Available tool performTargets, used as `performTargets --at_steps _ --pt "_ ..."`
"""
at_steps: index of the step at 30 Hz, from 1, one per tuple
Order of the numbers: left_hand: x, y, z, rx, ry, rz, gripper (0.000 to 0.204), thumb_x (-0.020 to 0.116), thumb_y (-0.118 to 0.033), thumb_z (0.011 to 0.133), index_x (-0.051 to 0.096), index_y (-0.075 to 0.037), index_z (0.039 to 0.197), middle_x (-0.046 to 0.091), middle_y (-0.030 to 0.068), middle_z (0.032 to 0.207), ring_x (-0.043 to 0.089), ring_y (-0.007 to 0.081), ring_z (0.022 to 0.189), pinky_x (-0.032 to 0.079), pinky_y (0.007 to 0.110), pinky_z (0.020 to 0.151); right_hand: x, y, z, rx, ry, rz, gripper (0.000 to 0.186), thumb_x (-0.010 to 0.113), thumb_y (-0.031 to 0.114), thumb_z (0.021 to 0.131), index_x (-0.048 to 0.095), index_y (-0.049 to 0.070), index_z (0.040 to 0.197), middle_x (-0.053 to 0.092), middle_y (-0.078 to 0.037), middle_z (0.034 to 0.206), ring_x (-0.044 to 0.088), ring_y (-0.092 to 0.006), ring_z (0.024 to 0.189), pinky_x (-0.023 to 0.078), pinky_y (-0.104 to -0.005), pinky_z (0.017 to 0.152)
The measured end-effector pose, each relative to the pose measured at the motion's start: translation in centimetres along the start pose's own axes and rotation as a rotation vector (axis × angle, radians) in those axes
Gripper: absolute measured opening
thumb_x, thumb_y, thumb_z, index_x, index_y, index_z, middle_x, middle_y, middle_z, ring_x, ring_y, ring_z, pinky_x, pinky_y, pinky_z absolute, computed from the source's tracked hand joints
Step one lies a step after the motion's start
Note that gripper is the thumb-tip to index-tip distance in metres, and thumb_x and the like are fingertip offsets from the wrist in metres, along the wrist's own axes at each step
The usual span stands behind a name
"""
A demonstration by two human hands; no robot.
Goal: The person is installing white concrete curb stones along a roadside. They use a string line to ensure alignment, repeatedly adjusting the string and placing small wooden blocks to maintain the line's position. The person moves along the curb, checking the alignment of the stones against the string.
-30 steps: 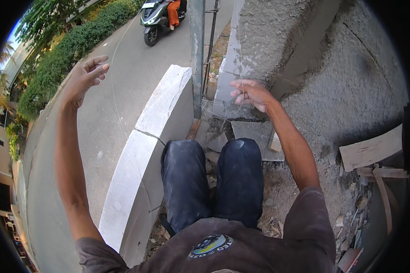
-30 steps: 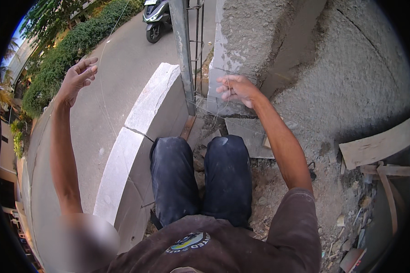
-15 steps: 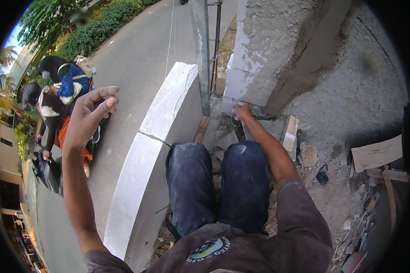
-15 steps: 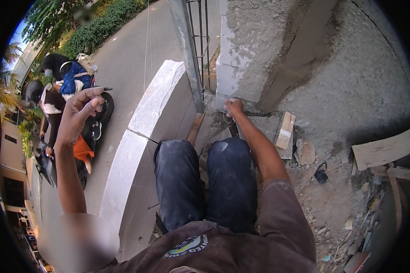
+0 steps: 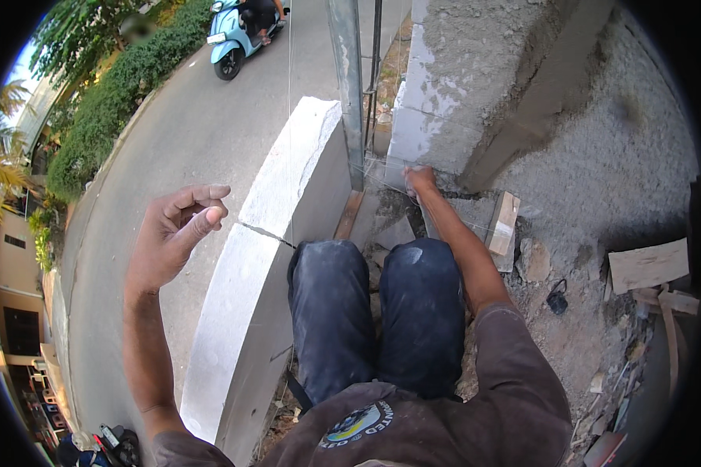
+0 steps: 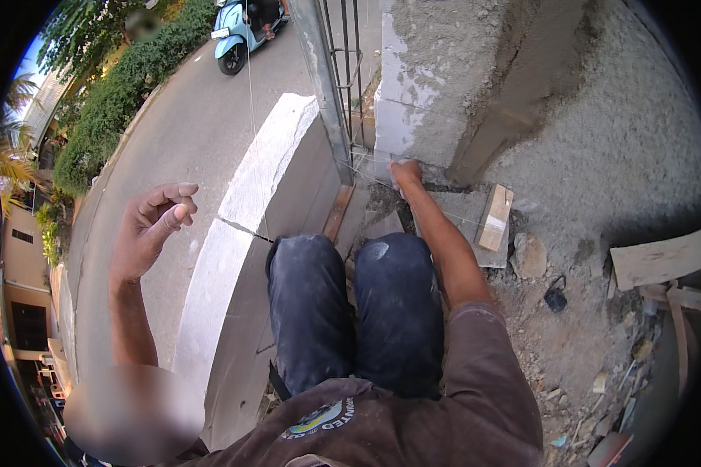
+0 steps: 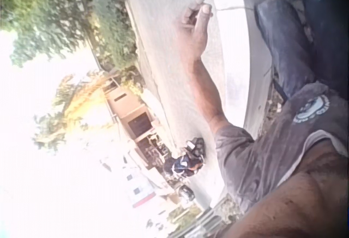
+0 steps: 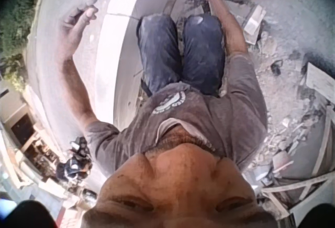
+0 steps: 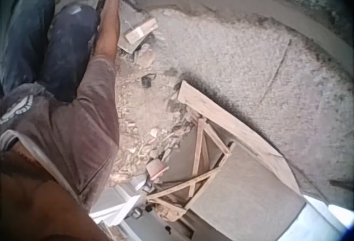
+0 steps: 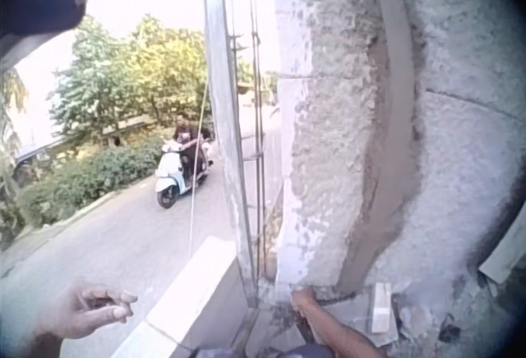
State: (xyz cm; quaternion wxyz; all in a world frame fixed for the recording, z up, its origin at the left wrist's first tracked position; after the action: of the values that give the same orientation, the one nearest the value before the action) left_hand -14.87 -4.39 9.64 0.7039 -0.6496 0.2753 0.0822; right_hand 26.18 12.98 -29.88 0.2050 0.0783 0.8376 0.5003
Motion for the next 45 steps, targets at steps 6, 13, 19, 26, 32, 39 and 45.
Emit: performTargets --at_steps 6,13,19,26,32,39,45 --pt "1.1 0.4 -1.0 -0.030 0.043 0.029 0.033 0.070 -0.023 0.094 0.067 -0.002 0.118 0.067 0.0014 0.093 0.060 0.0095 0.085 0.049 0.026 0.075 -0.7 -0.3 0.5 -0.070 0.081 -0.076 0.027 0.063 0.025 0.094 0.073 0.004 0.082 0.066 -0.007 0.065 0.059 -0.0164 0.046 0.045 -0.0309 0.040" --pt "2.9 0.8 -0.8 -0.045 0.029 0.057 0.035 0.070 -0.028 0.094 0.069 -0.001 0.115 0.067 0.0014 0.088 0.060 0.0087 0.083 0.049 0.025 0.074 0.8 -3.0 -4.8 -0.107 0.108 -0.040 0.021 0.064 0.023 0.092 0.075 0.005 0.091 0.071 -0.009 0.076 0.068 -0.0219 0.059 0.052 -0.0349 0.052" --pt "5.8 -0.2 2.8 0.011 0.076 0.170 0.041 0.071 -0.035 0.092 0.069 -0.001 0.115 0.069 0.0026 0.091 0.061 0.0112 0.083 0.049 0.028 0.076 -3.9 6.7 -8.1 -0.871 -0.314 -0.557 0.020 0.066 0.025 0.091 0.072 0.007 0.091 0.071 -0.018 0.081 0.070 -0.0342 0.079 0.050 -0.0438 0.069" --pt "3.5 2.6 13.2 0.083 -0.204 0.123 0.038 0.065 -0.029 0.095 0.069 0.003 0.114 0.071 0.0082 0.091 0.063 0.0131 0.083 0.050 0.029 0.074 -2.0 11.9 -6.1 -0.589 -0.002 -0.201 0.024 0.062 0.026 0.093 0.071 0.004 0.089 0.071 -0.013 0.080 0.069 -0.0278 0.075 0.052 -0.0410 0.068" --pt "4.4 6.6 20.4 0.101 -0.278 0.111 0.032 0.063 -0.019 0.092 0.070 0.004 0.112 0.073 0.0147 0.093 0.068 0.0195 0.084 0.052 0.032 0.080 0.9 13.7 -7.9 -0.492 0.189 0.001 0.027 0.055 0.024 0.099 0.066 0.000 0.096 0.067 -0.006 0.077 0.063 -0.0118 0.064 0.049 -0.0297 0.055" --pt "10.3 5.8 26.3 0.310 -0.125 0.361 0.028 0.062 -0.023 0.092 0.072 -0.003 0.110 0.071 0.0185 0.108 0.068 0.0292 0.101 0.051 0.038 0.090 2.8 13.9 -7.3 -0.217 0.386 0.407 0.025 0.051 0.023 0.102 0.062 0.001 0.104 0.061 -0.001 0.080 0.056 -0.0089 0.062 0.047 -0.0247 0.052" --pt "11.8 6.3 27.9 0.430 -0.080 0.384 0.025 0.063 -0.023 0.088 0.073 -0.005 0.100 0.070 0.0212 0.100 0.067 0.0382 0.096 0.052 0.042 0.084 1.8 13.2 -7.5 -0.260 0.431 0.379 0.026 0.051 0.024 0.103 0.061 0.001 0.108 0.059 -0.001 0.084 0.055 -0.0080 0.066 0.047 -0.0241 0.055"
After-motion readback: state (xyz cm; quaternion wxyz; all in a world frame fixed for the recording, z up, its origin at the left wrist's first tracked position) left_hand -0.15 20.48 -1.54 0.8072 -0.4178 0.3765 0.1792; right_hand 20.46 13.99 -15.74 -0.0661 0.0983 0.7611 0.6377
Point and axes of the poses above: each hand's wrist, its own z-axis towards the middle knuckle, its own x-axis out of the palm, y = z × x, the point moved 7 cm from there along z, towards the middle knuckle
